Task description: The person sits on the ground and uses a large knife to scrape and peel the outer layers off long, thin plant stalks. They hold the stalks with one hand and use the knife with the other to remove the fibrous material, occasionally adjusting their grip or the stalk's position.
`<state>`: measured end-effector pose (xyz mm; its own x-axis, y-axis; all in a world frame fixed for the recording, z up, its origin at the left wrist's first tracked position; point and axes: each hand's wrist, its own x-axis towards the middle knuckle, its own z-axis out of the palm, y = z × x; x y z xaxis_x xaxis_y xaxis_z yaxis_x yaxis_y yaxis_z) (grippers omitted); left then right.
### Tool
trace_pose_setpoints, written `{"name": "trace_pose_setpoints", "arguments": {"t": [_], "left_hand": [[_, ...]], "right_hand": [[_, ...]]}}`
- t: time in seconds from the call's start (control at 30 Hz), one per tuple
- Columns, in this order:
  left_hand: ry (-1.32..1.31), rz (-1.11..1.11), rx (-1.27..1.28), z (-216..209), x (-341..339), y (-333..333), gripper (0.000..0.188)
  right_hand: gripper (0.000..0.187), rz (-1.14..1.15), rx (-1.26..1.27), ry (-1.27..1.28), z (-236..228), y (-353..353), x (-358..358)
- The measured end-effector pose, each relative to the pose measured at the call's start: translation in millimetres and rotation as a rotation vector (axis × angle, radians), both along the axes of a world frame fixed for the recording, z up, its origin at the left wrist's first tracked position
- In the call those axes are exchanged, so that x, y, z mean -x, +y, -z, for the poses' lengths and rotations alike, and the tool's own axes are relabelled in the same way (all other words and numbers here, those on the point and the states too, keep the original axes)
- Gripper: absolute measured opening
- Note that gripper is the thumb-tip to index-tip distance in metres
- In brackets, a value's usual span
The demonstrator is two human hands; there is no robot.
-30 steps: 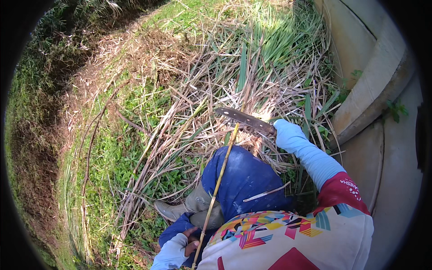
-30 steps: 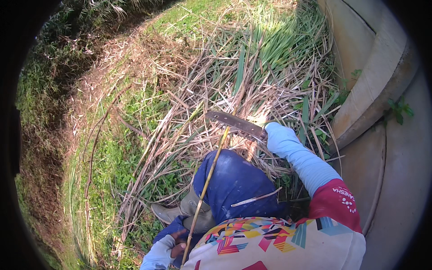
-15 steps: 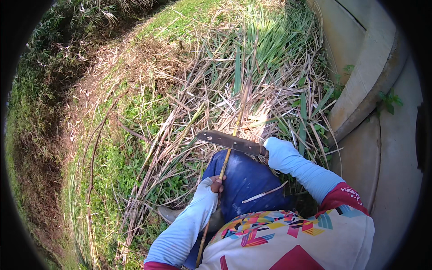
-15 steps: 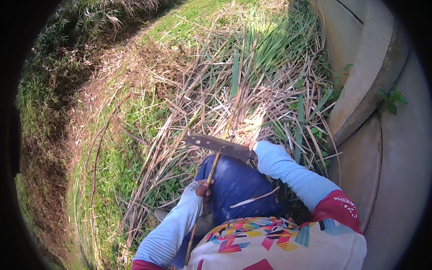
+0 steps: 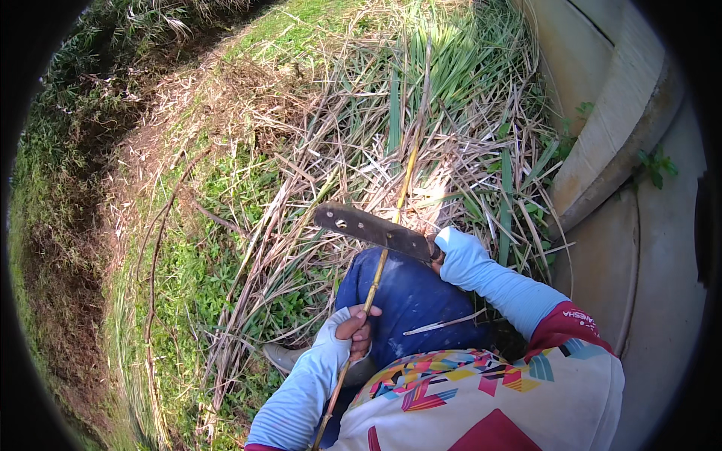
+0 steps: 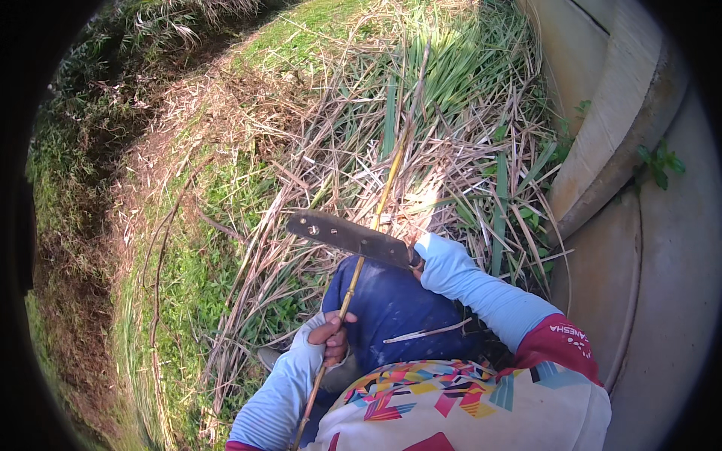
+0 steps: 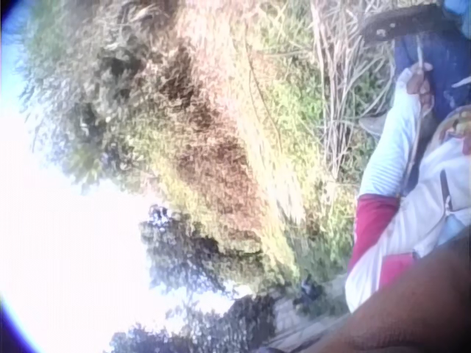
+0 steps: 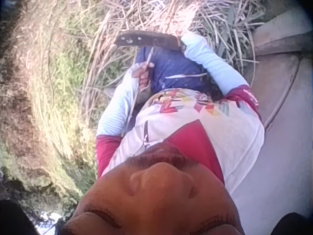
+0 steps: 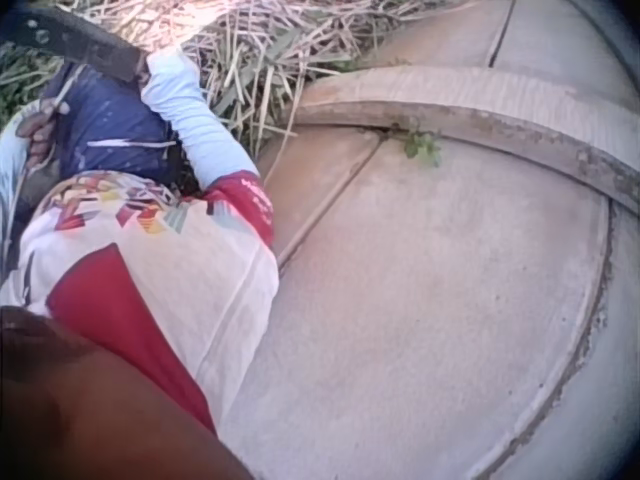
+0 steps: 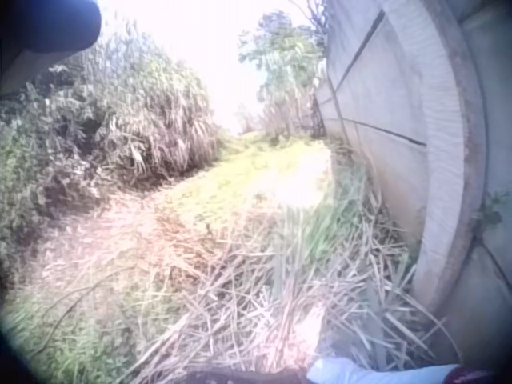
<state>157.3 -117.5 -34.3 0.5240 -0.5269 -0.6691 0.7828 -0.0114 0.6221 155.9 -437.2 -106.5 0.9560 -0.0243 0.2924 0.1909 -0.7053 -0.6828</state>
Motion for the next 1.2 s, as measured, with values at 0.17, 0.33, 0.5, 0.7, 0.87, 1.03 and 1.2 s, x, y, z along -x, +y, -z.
{"name": "trace_pose_setpoints", "arguments": {"t": [0.17,0.33,0.5,0.7,0.87,1.03,1.2], "left_hand": [[0.032,-0.004,0.075,6.6,2.4,9.2,0.029],[0.070,0.020,0.151,8.5,8.7,14.7,0.030],[-0.087,0.011,-0.124,-6.6,7.8,0.2,0.028],[-0.589,0.137,-0.481,7.3,19.1,10.3,0.027],[-0.851,0.273,-0.699,0.0,14.2,13.3,0.027],[-0.703,0.155,-0.548,11.0,17.1,17.9,0.026],[-0.156,0.065,-0.204,2.1,-0.7,10.4,0.025]], "right_hand": [[0.024,0.044,0.039,-0.066,17.7,-14.3,-7.9],[0.030,0.199,-0.097,0.137,10.2,-14.9,-4.1],[0.014,-0.209,0.325,0.011,-16.5,-3.3,-11.2],[0.026,0.144,0.147,0.414,-32.1,-19.1,-21.9],[0.016,-0.300,0.476,0.568,-54.8,0.0,-20.8],[0.029,0.227,0.160,0.518,-48.0,-31.0,-24.7],[0.022,-0.146,0.378,0.389,-51.8,-8.6,-7.2]]}}
